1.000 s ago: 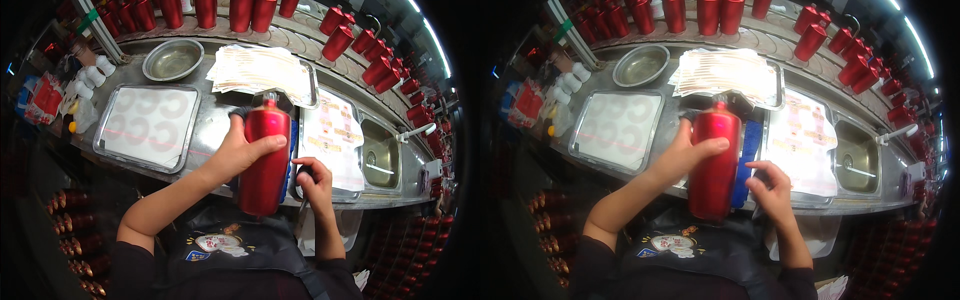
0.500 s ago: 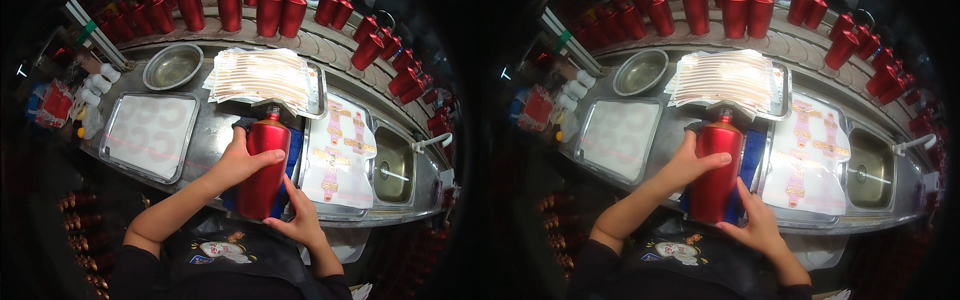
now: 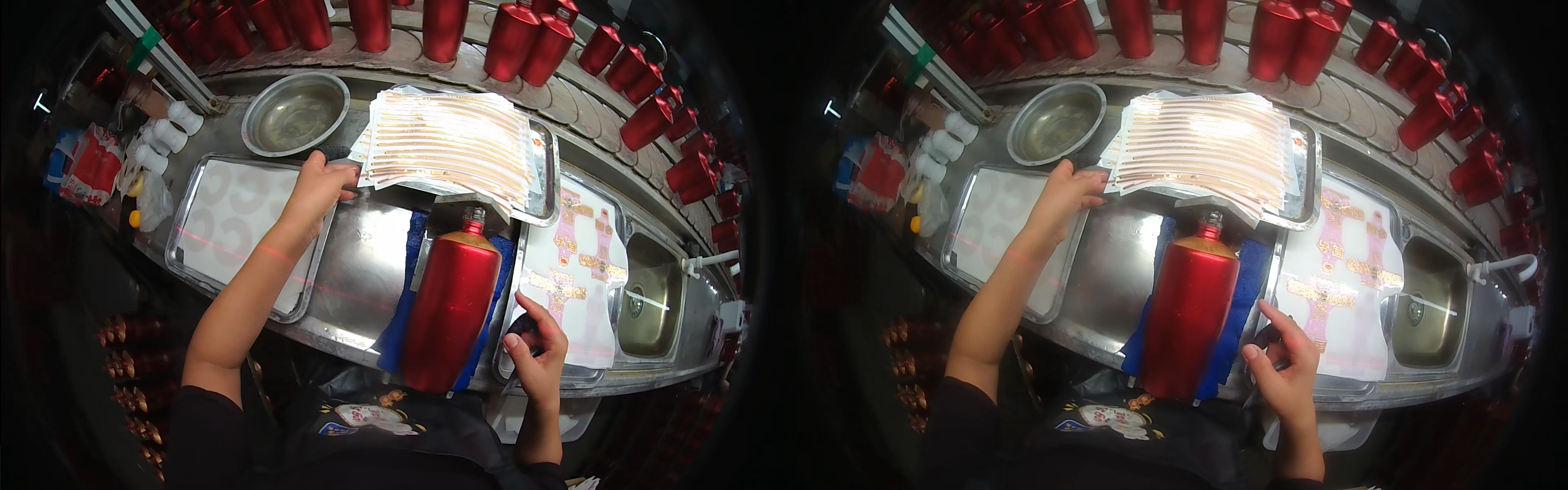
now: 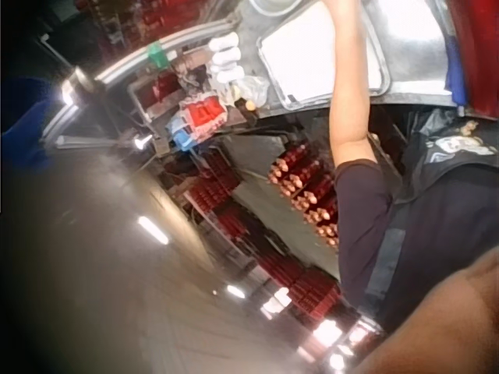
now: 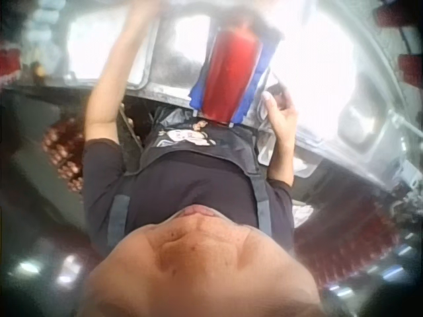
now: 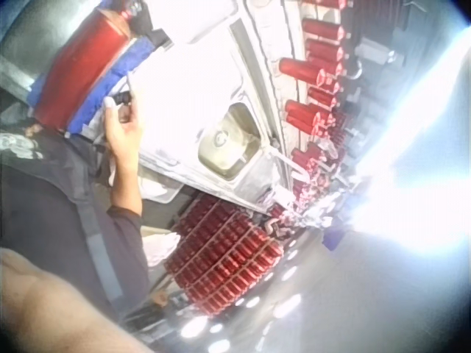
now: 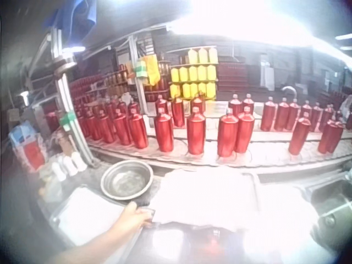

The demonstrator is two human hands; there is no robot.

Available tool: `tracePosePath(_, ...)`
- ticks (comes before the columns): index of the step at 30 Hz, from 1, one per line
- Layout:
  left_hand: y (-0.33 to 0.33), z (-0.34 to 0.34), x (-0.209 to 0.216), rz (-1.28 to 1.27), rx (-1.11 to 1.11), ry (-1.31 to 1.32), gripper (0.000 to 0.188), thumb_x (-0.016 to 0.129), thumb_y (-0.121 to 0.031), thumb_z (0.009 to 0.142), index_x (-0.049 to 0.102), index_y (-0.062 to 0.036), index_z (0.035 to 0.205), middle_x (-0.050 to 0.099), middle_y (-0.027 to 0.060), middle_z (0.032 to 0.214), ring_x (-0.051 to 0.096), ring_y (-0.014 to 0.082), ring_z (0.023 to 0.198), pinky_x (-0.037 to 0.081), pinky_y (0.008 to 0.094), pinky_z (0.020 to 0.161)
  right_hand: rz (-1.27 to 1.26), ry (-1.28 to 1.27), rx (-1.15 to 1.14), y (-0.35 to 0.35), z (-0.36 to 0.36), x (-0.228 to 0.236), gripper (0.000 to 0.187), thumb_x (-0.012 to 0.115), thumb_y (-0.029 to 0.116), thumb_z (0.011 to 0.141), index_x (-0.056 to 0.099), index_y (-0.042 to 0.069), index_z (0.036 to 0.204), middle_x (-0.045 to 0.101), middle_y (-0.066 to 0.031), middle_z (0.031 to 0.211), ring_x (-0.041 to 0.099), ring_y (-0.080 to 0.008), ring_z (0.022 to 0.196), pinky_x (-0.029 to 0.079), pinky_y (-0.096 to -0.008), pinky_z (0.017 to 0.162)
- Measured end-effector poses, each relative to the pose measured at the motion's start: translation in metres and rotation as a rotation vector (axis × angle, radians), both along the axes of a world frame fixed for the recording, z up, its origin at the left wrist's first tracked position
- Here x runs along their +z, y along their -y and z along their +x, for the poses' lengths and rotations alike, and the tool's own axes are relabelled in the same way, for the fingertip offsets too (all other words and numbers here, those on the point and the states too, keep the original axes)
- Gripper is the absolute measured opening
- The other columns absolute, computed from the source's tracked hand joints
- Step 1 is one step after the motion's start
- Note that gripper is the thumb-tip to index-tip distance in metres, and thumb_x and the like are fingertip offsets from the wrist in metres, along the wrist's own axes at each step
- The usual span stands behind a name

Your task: The person applies a gold circular sticker to the neck of a red bottle, then smooths a rectangular label around the body of the bottle. They repeat the process on a second red bottle, pressing the stickers and labels firmly to adhere them.

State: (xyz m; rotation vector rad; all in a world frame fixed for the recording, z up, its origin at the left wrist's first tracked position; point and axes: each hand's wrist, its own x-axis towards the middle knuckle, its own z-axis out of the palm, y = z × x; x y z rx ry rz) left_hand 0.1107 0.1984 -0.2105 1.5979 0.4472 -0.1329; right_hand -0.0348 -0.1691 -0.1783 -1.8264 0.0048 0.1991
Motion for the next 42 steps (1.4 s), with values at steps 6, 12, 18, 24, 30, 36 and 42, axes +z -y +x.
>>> tracePosePath(6,-0.002,0.003,-0.014,-0.173,0.010,-0.019,0.026,0.064,-0.012,0.095,0.042,-0.0034,0.104,0.064,0.0170,0.116,0.063,0.0179,0.100,0.054,0.0339,0.084,-0.025,-0.118,-0.032,-0.010,0.010,0.001,0.054,0.072,0.005,0.085,0.059,-0.004,0.137,0.056,0.0042,0.082,0.045,0.0005,0.060,0.036,-0.0153,0.056)
tracePosePath(12,-0.005,0.001,-0.016,-0.144,0.020,0.043,0.035,0.074,-0.012,0.089,0.043,-0.0017,0.102,0.069,0.0144,0.098,0.064,0.0142,0.081,0.053,0.0283,0.071,-0.028,-0.117,-0.018,-0.017,0.016,-0.001,0.054,0.073,0.003,0.085,0.060,-0.003,0.137,0.059,0.0035,0.086,0.047,0.0008,0.060,0.037,-0.0148,0.055)
tracePosePath(18,0.001,0.000,-0.011,0.008,0.070,0.098,0.038,0.078,-0.007,0.084,0.044,-0.0009,0.101,0.069,0.0102,0.088,0.062,0.0101,0.074,0.048,0.0244,0.063,-0.023,-0.112,-0.038,-0.019,0.015,-0.005,0.054,0.073,0.002,0.085,0.060,-0.003,0.138,0.059,0.0036,0.085,0.048,0.0004,0.061,0.039,-0.0147,0.056)
tracePosePath(24,0.008,-0.005,-0.001,-0.005,0.064,0.184,0.035,0.077,-0.005,0.083,0.045,-0.0008,0.097,0.069,0.0085,0.085,0.060,0.0075,0.072,0.045,0.0232,0.060,-0.044,-0.098,-0.036,-0.017,0.012,-0.008,0.053,0.072,0.001,0.085,0.061,-0.001,0.137,0.060,0.0039,0.086,0.048,0.0005,0.061,0.039,-0.0149,0.056)
tracePosePath(30,0.018,-0.011,0.010,0.031,0.028,0.183,0.035,0.076,-0.004,0.083,0.043,-0.0026,0.092,0.069,0.0090,0.084,0.060,0.0080,0.073,0.047,0.0229,0.063,-0.025,-0.107,-0.049,-0.017,0.012,-0.008,0.052,0.072,0.001,0.086,0.062,-0.001,0.136,0.059,0.0042,0.085,0.047,0.0006,0.061,0.038,-0.0151,0.056)
tracePosePath(36,0.030,-0.014,0.026,-0.075,-0.003,0.161,0.035,0.074,-0.006,0.085,0.041,-0.0047,0.097,0.068,0.0069,0.085,0.061,0.0079,0.075,0.047,0.0227,0.067,-0.019,-0.095,-0.044,-0.019,0.015,-0.009,0.050,0.071,0.000,0.086,0.062,-0.001,0.136,0.059,0.0037,0.085,0.048,0.0004,0.062,0.039,-0.0155,0.057)
tracePosePath(42,0.038,-0.008,0.040,-0.106,-0.038,0.159,0.034,0.071,-0.005,0.087,0.042,0.0000,0.104,0.071,0.0132,0.090,0.070,0.0162,0.085,0.054,0.0269,0.073,-0.014,-0.095,-0.042,-0.018,0.016,-0.009,0.050,0.071,-0.002,0.087,0.062,-0.001,0.136,0.058,0.0042,0.085,0.049,0.0006,0.063,0.039,-0.0151,0.058)
